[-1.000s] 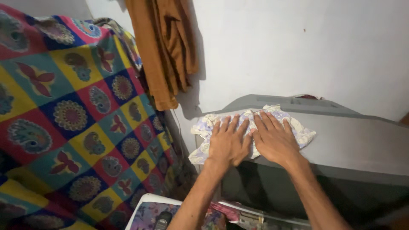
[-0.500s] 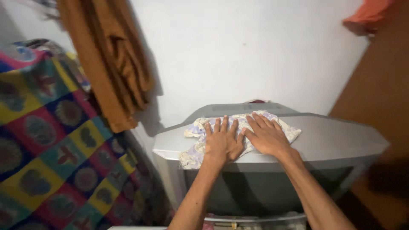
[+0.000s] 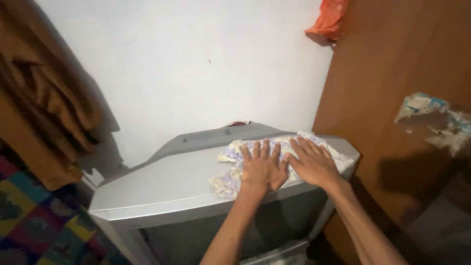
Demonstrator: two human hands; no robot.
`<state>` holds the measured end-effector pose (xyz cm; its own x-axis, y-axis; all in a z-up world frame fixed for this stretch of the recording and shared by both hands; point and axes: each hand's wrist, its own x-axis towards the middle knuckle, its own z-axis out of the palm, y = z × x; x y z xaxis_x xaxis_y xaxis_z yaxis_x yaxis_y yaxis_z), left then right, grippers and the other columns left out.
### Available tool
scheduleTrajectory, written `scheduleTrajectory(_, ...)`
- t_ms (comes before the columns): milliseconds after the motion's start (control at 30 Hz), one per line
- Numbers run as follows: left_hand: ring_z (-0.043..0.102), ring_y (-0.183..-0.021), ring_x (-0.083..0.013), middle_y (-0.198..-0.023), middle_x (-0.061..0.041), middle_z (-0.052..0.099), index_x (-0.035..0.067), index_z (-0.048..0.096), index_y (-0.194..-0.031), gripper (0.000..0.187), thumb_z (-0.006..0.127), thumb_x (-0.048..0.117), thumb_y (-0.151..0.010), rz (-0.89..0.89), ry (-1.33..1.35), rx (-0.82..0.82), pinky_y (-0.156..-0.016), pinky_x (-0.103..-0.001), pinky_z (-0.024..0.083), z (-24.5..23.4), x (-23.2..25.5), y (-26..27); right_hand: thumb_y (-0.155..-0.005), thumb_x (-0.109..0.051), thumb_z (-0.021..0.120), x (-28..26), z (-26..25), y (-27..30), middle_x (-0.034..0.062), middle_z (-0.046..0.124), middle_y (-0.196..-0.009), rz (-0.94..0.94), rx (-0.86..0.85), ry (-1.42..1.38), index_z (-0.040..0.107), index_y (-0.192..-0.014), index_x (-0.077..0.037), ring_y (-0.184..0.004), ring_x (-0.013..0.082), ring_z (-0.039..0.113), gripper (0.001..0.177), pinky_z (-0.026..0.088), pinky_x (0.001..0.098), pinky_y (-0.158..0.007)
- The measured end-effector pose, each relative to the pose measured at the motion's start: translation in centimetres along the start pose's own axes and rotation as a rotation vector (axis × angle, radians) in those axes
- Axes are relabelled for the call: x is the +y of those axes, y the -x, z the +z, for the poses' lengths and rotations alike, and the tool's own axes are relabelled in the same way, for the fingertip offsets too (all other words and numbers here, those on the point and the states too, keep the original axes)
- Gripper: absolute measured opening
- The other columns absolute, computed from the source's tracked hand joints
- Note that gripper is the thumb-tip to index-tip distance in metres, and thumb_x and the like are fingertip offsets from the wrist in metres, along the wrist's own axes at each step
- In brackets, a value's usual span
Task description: The person wipes the top and front surfaces of a CRT television using a patterned cloth. They clean the top lid, the front bezel, and the screen area in a continuous sequence.
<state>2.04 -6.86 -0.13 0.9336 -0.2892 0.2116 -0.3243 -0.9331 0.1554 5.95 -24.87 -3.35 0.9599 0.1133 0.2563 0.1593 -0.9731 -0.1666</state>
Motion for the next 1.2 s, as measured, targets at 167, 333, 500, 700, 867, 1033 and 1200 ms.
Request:
scheduleTrajectory(167,0.012,-0.156,-0.0366,-0.169,-0.015,0.018,0.019,0.026,-0.161,0.067,0.028,0.047,-0.100,0.057,0.014,0.005,-0.123,-0.062,0.002,1.6,2.8,-2.7,-0.098,-0.056,0.042,3.5,-0.2,0.0,0.0035,0.032,-0.165,0.047,0.117,-0.033,0.041,-0.155,-0.021,-0.153,0.0235,0.026,0.067,0.017,0.0473,-0.123)
scheduleTrajectory(333,0.015,-0.155,-0.0371,-0.168,-0.015,0.020,0.019,0.028,-0.161,0.066,0.029,0.045,-0.099,0.114,-0.006,0.027,-0.123,-0.062,0.004,3.0,5.9,-5.5,-0.097,-0.051,0.047,7.1,0.8,-0.4,0.0063,0.041,-0.160,0.065,0.291,-0.036,0.049,-0.150,-0.018,-0.148,0.0255,0.032,0.062,0.020,0.0477,-0.121)
scheduleTrajectory(500,0.016,-0.155,-0.0371,-0.168,-0.014,0.021,0.020,0.029,-0.160,0.066,0.028,0.045,-0.100,0.166,-0.025,0.019,-0.123,-0.062,0.004,4.2,8.6,-7.7,-0.097,-0.039,0.052,10.1,2.2,0.0,0.0065,0.053,-0.152,0.058,0.494,-0.171,0.061,-0.142,-0.019,-0.143,0.0290,0.043,0.051,0.032,0.0453,-0.120)
scheduleTrajectory(700,0.017,-0.154,-0.0365,-0.168,-0.014,0.020,0.020,0.027,-0.161,0.066,0.027,0.046,-0.100,0.273,-0.023,-0.023,-0.123,-0.061,0.005,5.3,11.9,-9.9,-0.104,-0.038,0.043,12.8,5.4,0.5,0.0141,0.054,-0.152,0.052,0.661,-0.860,0.055,-0.145,-0.012,-0.137,0.0303,0.054,0.050,0.043,0.0393,-0.115)
scheduleTrajectory(867,0.019,-0.154,-0.0362,-0.167,-0.014,0.021,0.022,0.033,-0.158,0.065,0.033,0.046,-0.098,0.378,-0.029,-0.028,-0.123,-0.060,0.007,5.7,14.1,-10.9,-0.109,-0.048,0.034,14.1,13.0,-0.4,0.0120,0.058,-0.146,0.287,0.666,-1.461,0.053,-0.146,-0.009,-0.137,0.0256,0.052,0.057,0.039,0.0362,-0.113)
scheduleTrajectory(1033,0.023,-0.152,-0.0370,-0.160,-0.016,0.035,0.016,0.051,-0.143,0.058,0.048,0.044,-0.092,0.485,-0.093,0.002,-0.122,-0.061,0.013,6.3,15.5,-11.6,-0.103,-0.050,0.041,16.2,20.8,0.5,0.0104,0.052,-0.151,0.306,0.687,-1.318,0.046,-0.151,-0.010,-0.139,0.0231,0.048,0.062,0.038,0.0358,-0.113)
scheduleTrajectory(1200,0.028,-0.152,-0.0353,-0.151,-0.016,0.047,0.013,0.053,-0.142,0.058,0.055,0.041,-0.091,0.546,-0.116,-0.005,-0.123,-0.062,0.018,6.5,15.8,-12.3,-0.104,-0.054,0.038,16.8,18.6,2.4,0.0110,0.040,-0.162,0.263,0.728,-1.347,0.041,-0.156,-0.011,-0.150,0.0252,0.034,0.068,0.025,0.0387,-0.121)
